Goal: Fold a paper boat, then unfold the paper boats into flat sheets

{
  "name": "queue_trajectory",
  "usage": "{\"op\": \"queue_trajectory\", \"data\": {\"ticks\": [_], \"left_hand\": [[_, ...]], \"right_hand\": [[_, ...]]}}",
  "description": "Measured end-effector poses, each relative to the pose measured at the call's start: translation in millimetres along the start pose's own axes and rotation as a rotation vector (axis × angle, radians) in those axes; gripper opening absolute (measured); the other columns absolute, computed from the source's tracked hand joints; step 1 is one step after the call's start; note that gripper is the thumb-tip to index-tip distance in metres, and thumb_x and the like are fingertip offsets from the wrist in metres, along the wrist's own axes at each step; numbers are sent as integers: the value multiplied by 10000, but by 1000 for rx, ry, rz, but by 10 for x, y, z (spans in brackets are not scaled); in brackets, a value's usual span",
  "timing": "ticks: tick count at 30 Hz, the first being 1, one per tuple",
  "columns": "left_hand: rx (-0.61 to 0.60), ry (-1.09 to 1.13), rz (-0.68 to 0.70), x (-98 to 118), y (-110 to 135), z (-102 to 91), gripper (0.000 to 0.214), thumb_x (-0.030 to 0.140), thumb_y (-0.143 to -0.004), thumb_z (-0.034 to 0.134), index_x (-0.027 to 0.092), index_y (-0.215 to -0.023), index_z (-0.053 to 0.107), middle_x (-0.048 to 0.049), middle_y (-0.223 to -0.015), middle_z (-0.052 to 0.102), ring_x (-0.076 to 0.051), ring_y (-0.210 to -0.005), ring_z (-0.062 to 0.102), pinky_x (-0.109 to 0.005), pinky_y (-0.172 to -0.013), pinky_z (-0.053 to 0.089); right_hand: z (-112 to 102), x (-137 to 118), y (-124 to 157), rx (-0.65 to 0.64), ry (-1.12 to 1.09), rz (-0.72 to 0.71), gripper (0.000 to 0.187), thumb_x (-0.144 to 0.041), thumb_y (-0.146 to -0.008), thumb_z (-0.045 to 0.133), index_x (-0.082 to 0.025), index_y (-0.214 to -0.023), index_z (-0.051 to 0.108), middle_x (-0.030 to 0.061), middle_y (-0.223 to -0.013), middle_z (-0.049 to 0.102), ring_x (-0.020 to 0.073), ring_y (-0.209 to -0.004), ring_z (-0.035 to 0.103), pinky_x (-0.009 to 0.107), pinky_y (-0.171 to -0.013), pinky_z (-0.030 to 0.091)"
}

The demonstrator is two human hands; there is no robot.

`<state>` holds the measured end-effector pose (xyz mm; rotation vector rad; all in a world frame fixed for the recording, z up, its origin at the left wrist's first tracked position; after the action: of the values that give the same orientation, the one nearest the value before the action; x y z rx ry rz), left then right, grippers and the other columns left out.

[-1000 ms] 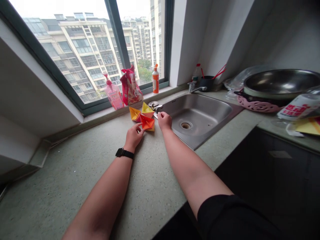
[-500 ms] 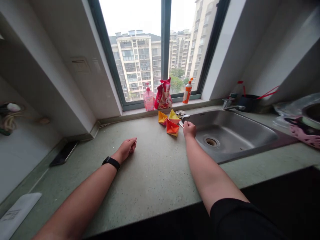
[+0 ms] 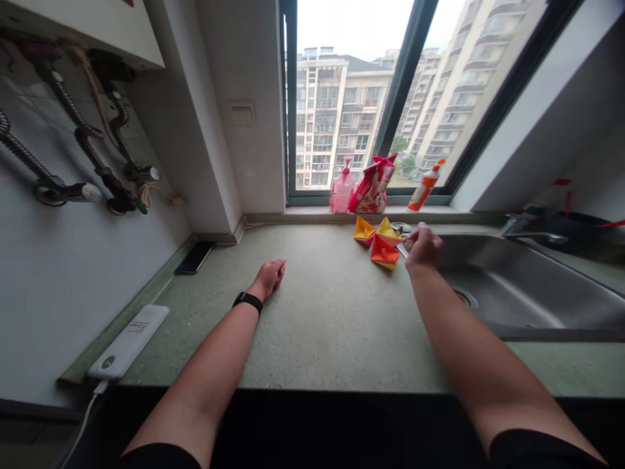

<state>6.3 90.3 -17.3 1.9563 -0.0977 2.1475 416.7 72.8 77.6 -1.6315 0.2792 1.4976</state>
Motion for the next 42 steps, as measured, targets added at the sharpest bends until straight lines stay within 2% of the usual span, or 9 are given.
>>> {"op": "queue_trajectory", "data": {"ticks": [3, 4, 6, 8, 13, 16, 22, 29, 42], "left_hand": [[-45, 7, -13, 28, -31, -8, 423, 518, -853, 682, 237, -641, 448, 89, -448, 343, -72, -376, 232, -251, -443, 131], [-59, 10, -14, 38, -44, -14, 426, 516, -848, 690, 236, -637, 449, 87, -448, 345, -72, -377, 232, -253, -443, 131], [-80, 23, -8, 53, -70, -23, 452, 528, -851, 681, 241, -618, 421, 87, -441, 328, -72, -380, 224, -257, -445, 146], [-98, 43, 6, 51, -88, -17, 500, 549, -860, 660, 250, -591, 362, 90, -430, 290, -73, -387, 216, -263, -449, 174], [-200, 41, -11, -18, -70, 108, 535, 493, -810, 735, 235, -516, 370, 73, -424, 318, -69, -412, 245, -277, -463, 187], [-232, 32, -31, -24, -47, 174, 528, 489, -812, 744, 224, -501, 408, 69, -430, 338, -66, -415, 243, -285, -464, 166], [-250, 76, -64, 49, 19, 213, 518, 490, -815, 709, 244, -527, 355, 87, -433, 284, -69, -421, 207, -288, -474, 161], [-381, 91, -144, 27, 156, 335, 519, 471, -812, 718, 237, -506, 371, 78, -453, 292, -70, -439, 209, -298, -484, 153], [-315, 192, -176, 19, 125, 276, 537, 488, -830, 716, 233, -488, 389, 72, -391, 304, -71, -406, 219, -302, -490, 166]], "right_hand": [[585, -99, 544, -270, -48, 2, 515, -638, -887, 643, -239, -575, 551, -13, -525, 468, 133, -489, 408, 297, -500, 359], [806, -94, 799, -472, -48, 20, 516, -649, -880, 657, -226, -592, 584, -8, -541, 493, 133, -511, 428, 291, -521, 368], [1144, -28, 1321, -794, -21, 78, 564, -695, -883, 634, -216, -587, 598, -20, -524, 468, 128, -515, 396, 286, -525, 334], [1329, 82, 1719, -951, 30, 128, 644, -765, -893, 544, -229, -537, 526, -37, -496, 396, 123, -510, 348, 291, -527, 297], [1433, 267, 2036, -1091, 68, 123, 644, -744, -853, 604, -250, -514, 366, -57, -519, 320, 109, -532, 287, 295, -545, 258], [1404, 262, 2029, -1155, 75, 80, 604, -681, -901, 578, -249, -539, 359, -51, -541, 339, 117, -549, 305, 299, -564, 278], [1303, 206, 2012, -1156, 70, 69, 588, -628, -949, 543, -247, -554, 332, -42, -566, 335, 126, -568, 317, 306, -583, 288], [1306, 247, 2033, -1262, 89, 202, 603, -675, -920, 558, -253, -572, 304, -56, -580, 264, 112, -562, 243, 306, -556, 232], [1300, 235, 2025, -1318, 90, 198, 611, -667, -948, 549, -245, -571, 320, -43, -584, 319, 121, -566, 285, 303, -563, 271]]}}
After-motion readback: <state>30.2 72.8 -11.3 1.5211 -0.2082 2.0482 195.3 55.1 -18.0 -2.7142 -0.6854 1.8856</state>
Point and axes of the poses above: each hand's wrist, its own y-axis away from the middle knuckle, its own z-axis out of the palm, x = y × z, the point moved 4 cm from there along -y, towards the middle knuckle
